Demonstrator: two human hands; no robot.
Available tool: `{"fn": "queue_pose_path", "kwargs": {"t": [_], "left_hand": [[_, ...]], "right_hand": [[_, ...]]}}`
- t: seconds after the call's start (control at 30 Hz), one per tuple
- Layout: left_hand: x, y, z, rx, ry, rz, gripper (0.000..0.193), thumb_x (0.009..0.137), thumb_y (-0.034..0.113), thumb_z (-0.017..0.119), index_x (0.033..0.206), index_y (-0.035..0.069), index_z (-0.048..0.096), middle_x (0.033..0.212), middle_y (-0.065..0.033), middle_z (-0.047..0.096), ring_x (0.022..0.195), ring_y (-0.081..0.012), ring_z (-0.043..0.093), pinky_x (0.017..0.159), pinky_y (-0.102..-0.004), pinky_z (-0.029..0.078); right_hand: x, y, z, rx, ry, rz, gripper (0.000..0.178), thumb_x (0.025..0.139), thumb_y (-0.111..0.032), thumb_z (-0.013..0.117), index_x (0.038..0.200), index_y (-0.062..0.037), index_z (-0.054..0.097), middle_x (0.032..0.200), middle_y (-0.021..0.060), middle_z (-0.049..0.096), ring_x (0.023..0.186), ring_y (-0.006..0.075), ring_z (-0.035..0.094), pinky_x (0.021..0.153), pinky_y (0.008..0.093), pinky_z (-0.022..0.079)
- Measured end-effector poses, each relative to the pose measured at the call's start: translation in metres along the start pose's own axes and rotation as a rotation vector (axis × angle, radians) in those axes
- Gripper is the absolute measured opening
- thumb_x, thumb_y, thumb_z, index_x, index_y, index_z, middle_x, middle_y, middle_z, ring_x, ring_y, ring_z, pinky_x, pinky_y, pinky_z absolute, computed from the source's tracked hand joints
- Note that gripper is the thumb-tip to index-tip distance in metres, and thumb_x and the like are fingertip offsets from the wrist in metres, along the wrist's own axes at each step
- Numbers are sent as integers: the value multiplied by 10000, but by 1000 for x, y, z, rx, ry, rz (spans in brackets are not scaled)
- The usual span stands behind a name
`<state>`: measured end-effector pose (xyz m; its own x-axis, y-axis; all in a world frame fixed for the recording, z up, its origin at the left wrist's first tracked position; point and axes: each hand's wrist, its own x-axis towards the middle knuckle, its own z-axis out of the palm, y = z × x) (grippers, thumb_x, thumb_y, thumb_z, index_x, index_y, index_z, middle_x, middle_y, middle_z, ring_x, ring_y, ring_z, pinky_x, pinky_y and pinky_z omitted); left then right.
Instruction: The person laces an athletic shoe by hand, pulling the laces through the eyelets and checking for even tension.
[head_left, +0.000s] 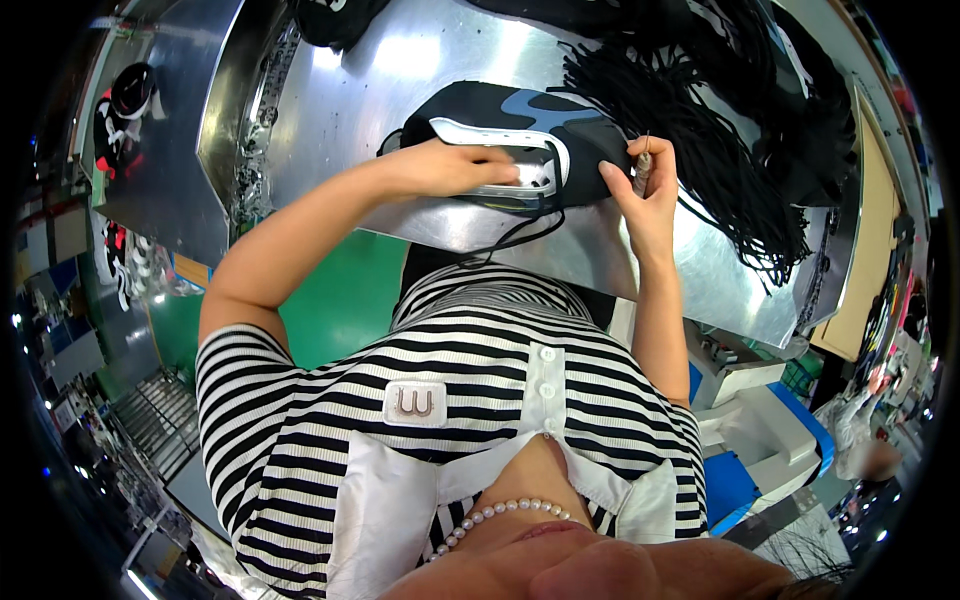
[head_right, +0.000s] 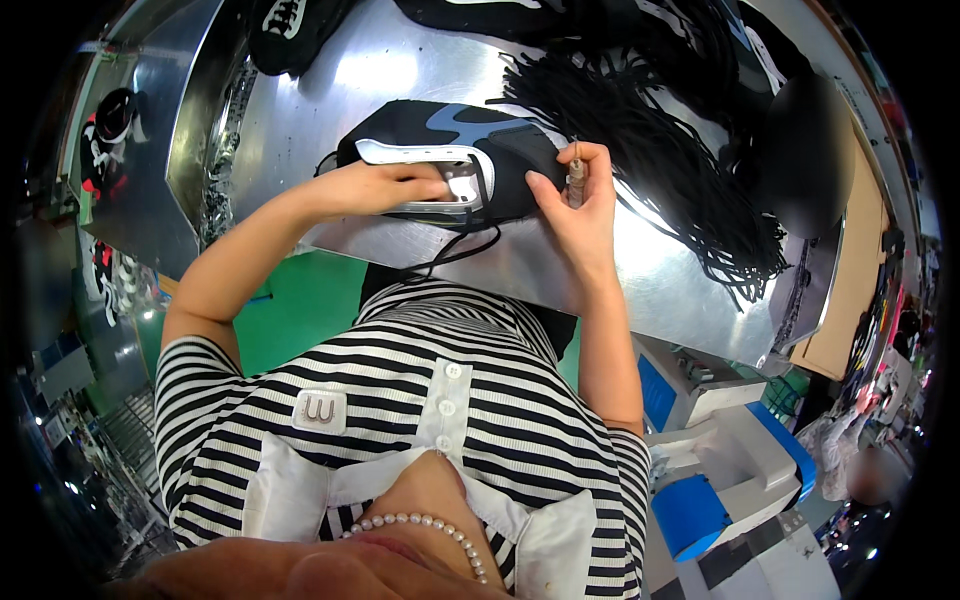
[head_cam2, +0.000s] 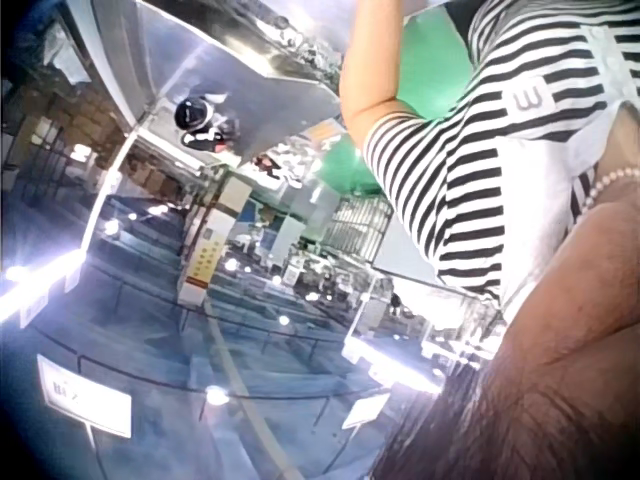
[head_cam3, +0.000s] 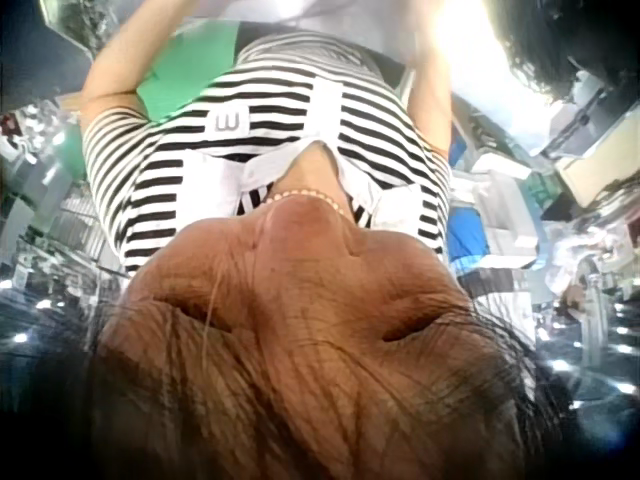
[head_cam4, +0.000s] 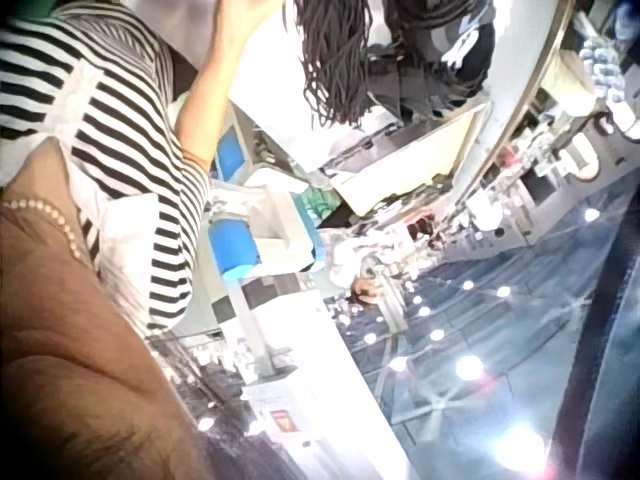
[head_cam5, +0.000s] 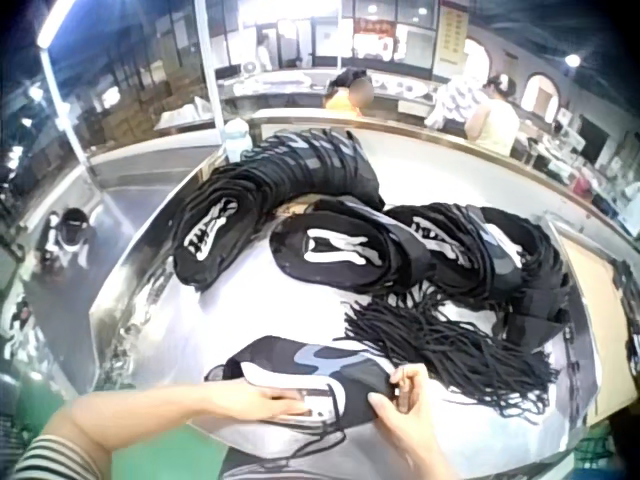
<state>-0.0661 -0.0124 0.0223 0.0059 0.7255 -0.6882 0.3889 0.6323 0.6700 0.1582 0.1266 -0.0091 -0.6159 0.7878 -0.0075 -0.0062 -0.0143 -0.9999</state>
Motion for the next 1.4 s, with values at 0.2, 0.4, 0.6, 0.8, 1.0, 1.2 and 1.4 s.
{"fn": "queue_pose_path", "kwargs": {"t": [0.2,0.4,0.6,0.8,1.0,1.2,1.4], "left_hand": [[22,13,3,-362,-153,-1,300,860,355,726,1031,110,707,1009,25,666,994,-101,561,917,-260,400],[29,-3,5,-3,494,342,174,846,164,664,945,41,738,889,-99,728,795,-197,684,752,-312,523],[26,6,19,10,465,447,187,831,175,685,949,40,740,823,-115,721,723,-208,678,701,-304,512],[31,3,17,-105,372,507,187,827,175,694,929,22,728,868,-127,714,752,-200,671,704,-308,509],[-4,-9,-20,388,909,580,69,899,53,632,951,20,665,879,-74,664,691,-128,593,643,-253,492],[-57,-96,-144,592,1471,376,72,879,73,642,927,27,668,848,-100,663,695,-234,632,640,-313,504],[-58,-29,-80,201,1003,559,90,933,46,609,996,-14,629,947,-41,621,755,-72,558,674,-210,456]], "right_hand": [[-6,1,3,-51,17,-36,317,810,-37,748,984,-72,485,895,-29,455,767,44,417,678,172,357],[-15,10,1,52,160,124,216,880,-91,703,955,-113,502,773,-78,442,644,1,375,541,165,286],[-14,1,-1,100,110,284,196,888,-109,691,940,-132,503,743,-87,421,612,-6,364,498,167,257],[-18,3,-4,180,110,260,217,875,-90,703,938,-117,497,766,-70,451,633,3,396,526,171,294],[-21,20,-3,311,235,192,237,866,-71,708,951,-107,490,757,-63,477,590,2,412,464,173,302],[-13,6,-29,292,123,193,227,879,-94,704,953,-113,490,736,-65,487,581,-3,436,459,159,312],[-3,19,-37,169,131,214,185,888,-149,692,926,-121,513,756,-77,491,639,-8,429,506,168,304]]}}
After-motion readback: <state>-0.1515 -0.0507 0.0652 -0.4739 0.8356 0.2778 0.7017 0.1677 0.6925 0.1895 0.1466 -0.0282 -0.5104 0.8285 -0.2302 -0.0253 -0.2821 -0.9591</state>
